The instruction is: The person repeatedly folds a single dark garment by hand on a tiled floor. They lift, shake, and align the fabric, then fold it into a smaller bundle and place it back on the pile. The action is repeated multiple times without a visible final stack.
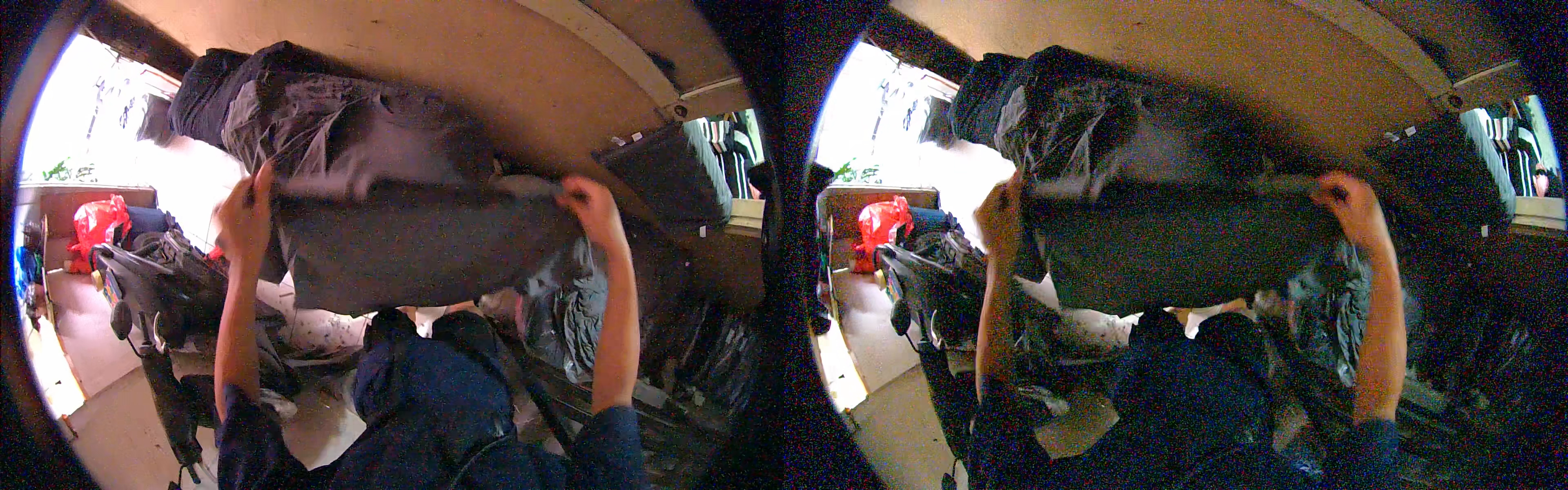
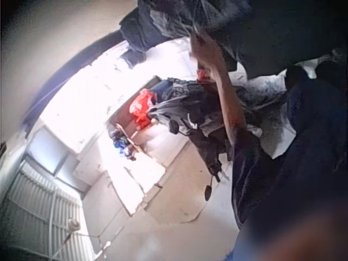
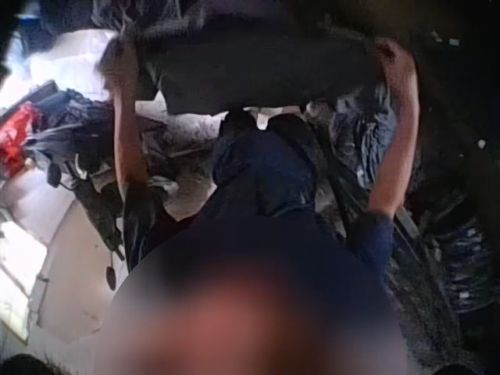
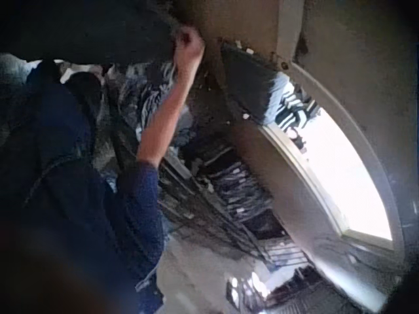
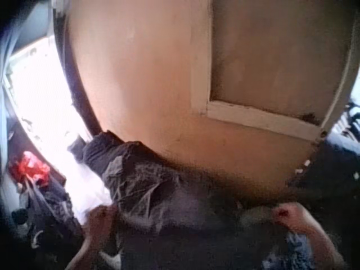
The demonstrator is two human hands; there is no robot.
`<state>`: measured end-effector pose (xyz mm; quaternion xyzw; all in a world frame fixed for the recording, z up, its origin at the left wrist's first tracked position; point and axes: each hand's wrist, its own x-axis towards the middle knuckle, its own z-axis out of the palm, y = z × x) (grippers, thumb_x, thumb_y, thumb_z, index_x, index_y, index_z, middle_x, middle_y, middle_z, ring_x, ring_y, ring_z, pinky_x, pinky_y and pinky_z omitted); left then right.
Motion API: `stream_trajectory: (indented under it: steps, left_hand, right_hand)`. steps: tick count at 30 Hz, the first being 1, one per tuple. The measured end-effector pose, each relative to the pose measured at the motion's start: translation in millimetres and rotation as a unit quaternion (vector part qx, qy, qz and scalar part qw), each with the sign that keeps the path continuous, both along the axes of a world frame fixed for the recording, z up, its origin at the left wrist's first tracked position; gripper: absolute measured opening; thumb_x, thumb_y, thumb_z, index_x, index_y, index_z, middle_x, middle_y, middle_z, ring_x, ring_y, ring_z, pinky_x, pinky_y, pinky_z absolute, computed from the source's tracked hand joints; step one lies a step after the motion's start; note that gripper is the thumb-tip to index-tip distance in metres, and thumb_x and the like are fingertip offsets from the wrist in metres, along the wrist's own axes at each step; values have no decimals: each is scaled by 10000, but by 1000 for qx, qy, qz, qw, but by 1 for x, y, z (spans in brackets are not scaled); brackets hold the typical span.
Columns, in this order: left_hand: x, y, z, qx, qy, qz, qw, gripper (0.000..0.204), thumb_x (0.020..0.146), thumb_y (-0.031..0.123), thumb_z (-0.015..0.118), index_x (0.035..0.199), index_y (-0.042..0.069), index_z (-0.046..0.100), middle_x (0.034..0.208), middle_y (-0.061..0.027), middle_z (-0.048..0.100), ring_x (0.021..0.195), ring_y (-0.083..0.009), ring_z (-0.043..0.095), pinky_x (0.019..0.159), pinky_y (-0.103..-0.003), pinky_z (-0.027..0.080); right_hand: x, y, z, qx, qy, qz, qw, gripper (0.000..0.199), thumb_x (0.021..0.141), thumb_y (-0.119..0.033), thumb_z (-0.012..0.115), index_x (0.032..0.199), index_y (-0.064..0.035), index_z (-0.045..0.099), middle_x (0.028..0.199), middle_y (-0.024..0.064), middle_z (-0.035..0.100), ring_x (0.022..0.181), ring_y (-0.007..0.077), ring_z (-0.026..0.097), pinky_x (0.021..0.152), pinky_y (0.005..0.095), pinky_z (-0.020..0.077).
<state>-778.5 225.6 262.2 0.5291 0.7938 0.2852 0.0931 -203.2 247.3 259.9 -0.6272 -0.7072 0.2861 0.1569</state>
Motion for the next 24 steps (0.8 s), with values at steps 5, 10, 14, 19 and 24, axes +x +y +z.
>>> stream_trajectory:
  steps: [5,10,14,19,24]
  left_hand:
    - [-24,170,-143,24,2,-22,999,549,1021,545,637,1252,55,723,1024,-223,779,881,-394,748,798,-420,576]
    - [28,102,-243,81,-509,-68,854,372,1065,220,650,1379,21,635,1255,-130,739,1120,-182,700,928,-324,562]
    - [103,-69,-274,-4,-75,-163,984,354,1057,184,642,1367,13,629,1262,-185,723,1053,-271,708,947,-392,541]
    - [215,-182,-295,-237,-284,-178,912,377,1012,82,643,1386,38,617,1376,-106,655,1063,-186,676,702,-298,556]
    - [385,-134,-300,-247,-147,-416,862,404,997,158,655,1377,25,620,1337,-184,653,1181,-337,641,970,-445,546]
  right_hand:
    - [-44,128,-149,103,75,-102,987,260,977,-263,753,1185,-108,741,1071,116,787,981,276,763,878,406,592]
    - [-34,-11,-199,171,23,-45,984,233,978,-248,714,1119,-66,750,1121,132,759,997,352,729,899,448,572]
    - [75,-185,-223,-33,26,-242,969,176,905,-155,742,1054,-61,752,1030,160,742,1070,366,698,942,446,545]
    - [260,-291,-242,-154,-292,-488,808,641,820,-82,780,1420,-200,586,1464,102,533,1365,385,507,1108,678,397]
    - [362,-302,-267,-206,-322,-263,886,691,754,-65,818,1386,-231,591,1477,58,503,1481,334,401,1177,799,227]
